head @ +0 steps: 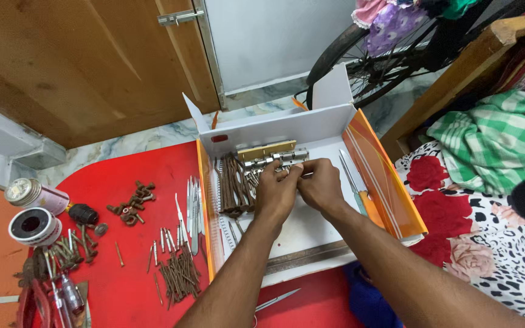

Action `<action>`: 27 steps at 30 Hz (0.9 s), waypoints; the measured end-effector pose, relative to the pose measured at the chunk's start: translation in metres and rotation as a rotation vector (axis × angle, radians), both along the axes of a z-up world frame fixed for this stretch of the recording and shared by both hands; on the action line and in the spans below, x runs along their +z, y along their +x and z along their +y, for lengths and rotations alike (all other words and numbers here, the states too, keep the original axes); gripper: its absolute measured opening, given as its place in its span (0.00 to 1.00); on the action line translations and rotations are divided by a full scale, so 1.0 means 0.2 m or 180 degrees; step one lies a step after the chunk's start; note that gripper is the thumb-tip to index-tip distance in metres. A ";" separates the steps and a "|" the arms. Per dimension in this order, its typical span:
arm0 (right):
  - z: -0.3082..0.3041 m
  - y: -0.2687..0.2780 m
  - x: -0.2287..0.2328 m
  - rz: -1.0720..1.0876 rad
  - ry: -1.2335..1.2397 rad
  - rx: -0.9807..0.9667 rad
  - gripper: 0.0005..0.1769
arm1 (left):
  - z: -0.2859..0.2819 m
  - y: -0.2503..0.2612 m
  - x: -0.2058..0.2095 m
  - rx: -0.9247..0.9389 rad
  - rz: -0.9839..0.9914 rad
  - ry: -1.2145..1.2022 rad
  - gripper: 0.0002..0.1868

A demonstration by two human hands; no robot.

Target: The person repeatedly picks up small metal hardware items from a red tray and places them into an open white box. The person handles the items one by one, moving them between the tray and the box throughout the clip.

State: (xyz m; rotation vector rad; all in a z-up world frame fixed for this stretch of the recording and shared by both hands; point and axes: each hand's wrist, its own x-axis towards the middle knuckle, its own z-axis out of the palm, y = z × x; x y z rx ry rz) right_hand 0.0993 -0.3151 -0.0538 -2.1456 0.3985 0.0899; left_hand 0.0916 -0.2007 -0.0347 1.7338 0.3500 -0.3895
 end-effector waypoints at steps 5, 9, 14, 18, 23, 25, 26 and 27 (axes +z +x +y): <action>0.02 -0.03 0.06 -0.0170 0.0058 -0.0025 0.14 | 0.04 -0.01 0.06 0.0052 -0.0036 -0.0186 0.41; 0.13 -0.08 0.19 -0.0193 0.0335 -0.0026 0.15 | 0.13 -0.06 0.13 0.0193 -0.0191 -0.0153 0.37; 0.39 -0.14 0.34 -0.0444 0.0329 0.0099 0.15 | 0.35 -0.14 0.17 0.0534 -0.0883 -0.0824 0.34; 0.69 -0.20 0.42 -0.0469 0.0961 0.0429 0.16 | 0.62 -0.23 0.20 0.0895 -0.1145 -0.1164 0.35; 1.04 -0.26 0.43 -0.0577 0.0564 0.0911 0.14 | 0.98 -0.33 0.21 0.1224 -0.1110 -0.1304 0.37; 1.15 -0.27 0.38 -0.0575 0.0218 0.1101 0.14 | 1.11 -0.37 0.18 0.1289 -0.0996 -0.1195 0.38; 1.21 -0.27 0.34 -0.0754 0.0053 0.1282 0.15 | 1.17 -0.39 0.16 0.1320 -0.0924 -0.1035 0.37; 1.27 -0.27 0.29 -0.0930 -0.0103 0.1451 0.16 | 1.23 -0.41 0.14 0.1338 -0.0842 -0.0870 0.37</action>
